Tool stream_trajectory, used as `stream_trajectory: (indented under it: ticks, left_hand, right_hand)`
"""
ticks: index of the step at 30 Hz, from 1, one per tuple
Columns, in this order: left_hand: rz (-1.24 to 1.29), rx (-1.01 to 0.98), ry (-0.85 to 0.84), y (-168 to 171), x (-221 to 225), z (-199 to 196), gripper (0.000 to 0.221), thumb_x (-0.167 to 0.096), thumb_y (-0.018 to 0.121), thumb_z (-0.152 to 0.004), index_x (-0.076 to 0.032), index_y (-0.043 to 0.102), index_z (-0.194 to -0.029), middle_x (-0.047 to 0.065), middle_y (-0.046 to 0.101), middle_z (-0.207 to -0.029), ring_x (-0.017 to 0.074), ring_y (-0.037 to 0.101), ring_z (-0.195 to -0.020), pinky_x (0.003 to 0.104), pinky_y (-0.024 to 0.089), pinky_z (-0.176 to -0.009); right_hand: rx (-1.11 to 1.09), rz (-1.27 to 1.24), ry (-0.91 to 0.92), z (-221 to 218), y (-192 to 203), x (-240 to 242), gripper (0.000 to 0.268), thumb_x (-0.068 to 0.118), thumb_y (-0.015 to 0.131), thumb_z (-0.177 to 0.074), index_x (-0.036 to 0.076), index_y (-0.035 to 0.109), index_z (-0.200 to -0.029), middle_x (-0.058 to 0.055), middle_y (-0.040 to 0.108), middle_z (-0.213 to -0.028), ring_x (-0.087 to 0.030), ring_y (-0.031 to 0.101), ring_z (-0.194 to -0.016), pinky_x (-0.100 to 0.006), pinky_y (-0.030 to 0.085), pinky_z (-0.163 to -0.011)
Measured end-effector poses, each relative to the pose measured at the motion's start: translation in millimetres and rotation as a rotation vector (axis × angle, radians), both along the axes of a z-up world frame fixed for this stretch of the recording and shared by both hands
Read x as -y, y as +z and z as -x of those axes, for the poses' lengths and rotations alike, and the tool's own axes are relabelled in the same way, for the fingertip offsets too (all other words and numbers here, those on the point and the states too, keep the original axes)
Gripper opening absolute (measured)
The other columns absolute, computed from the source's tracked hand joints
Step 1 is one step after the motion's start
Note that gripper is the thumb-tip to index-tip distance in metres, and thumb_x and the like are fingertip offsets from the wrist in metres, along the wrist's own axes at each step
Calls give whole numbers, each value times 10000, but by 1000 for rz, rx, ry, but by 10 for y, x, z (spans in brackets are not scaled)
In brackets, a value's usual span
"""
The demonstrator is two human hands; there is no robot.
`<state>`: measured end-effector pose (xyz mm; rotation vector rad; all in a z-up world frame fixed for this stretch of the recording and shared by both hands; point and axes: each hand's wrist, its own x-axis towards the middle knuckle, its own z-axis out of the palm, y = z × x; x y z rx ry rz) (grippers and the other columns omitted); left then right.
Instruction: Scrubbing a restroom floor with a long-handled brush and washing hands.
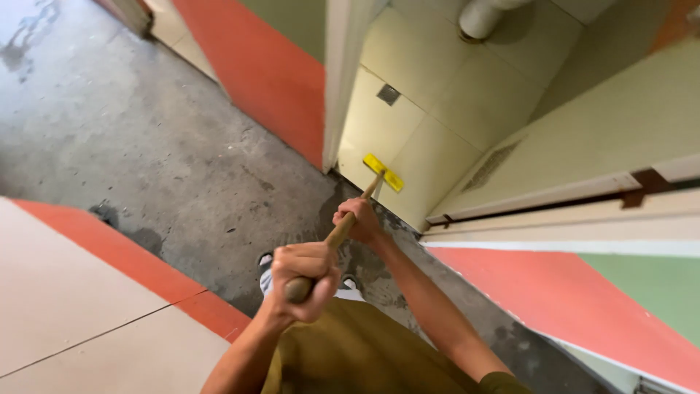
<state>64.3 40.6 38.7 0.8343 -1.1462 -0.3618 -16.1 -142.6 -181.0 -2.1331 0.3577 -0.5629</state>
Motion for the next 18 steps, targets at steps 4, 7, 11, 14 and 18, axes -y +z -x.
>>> stream_trajectory:
  ticks: [4, 7, 11, 14, 18]
  left_hand:
    - [63, -67, -39, 340, -391, -702, 377, -34, 591, -803, -116, 425, -475, 25, 379, -427, 161, 345, -343, 290, 365, -355]
    - [29, -87, 32, 501, -730, -1339, 433, 90, 573, -740, -130, 319, -466, 55, 280, -417, 181, 280, -331, 287, 317, -340]
    - [-45, -79, 175, 589, -1070, -2194, 481, 39, 592, -831, -135, 311, -482, 35, 298, -422, 166, 231, -382, 272, 279, -342]
    - [-97, -40, 257, 669, -1306, -2814, 489, -10, 613, -861, -131, 338, -476, 43, 314, -421, 182, 223, -384, 268, 283, -343]
    - [-145, 28, 366, 745, -1554, -3481, 425, -89, 669, -876, -145, 424, -534, 32, 392, -486, 223, 271, -451, 266, 348, -404]
  right_hand:
    - [26, 7, 39, -659, 175, -554, 368, 119, 686, -809, 166, 460, -523, -32, 517, -515, -250, 520, -514, -299, 481, -661]
    - [124, 18, 103, -1318, 366, -911, 402, 83, 662, -812, 152, 409, -508, -45, 456, -463, -254, 488, -442, -276, 465, -571]
    - [166, -3, 212, -2293, 286, -1276, 382, 122, 670, -821, 173, 431, -527, -17, 445, -454, -256, 481, -446, -271, 452, -536]
    - [181, -22, 314, -3063, 23, -1498, 357, 220, 687, -807, 198, 449, -541, 24, 426, -471, -211, 480, -466, -247, 447, -538]
    - [141, 6, 345, -4019, -207, -1750, 328, 270, 721, -768, 186, 492, -549, 23, 461, -512, -204, 518, -556, -259, 455, -620]
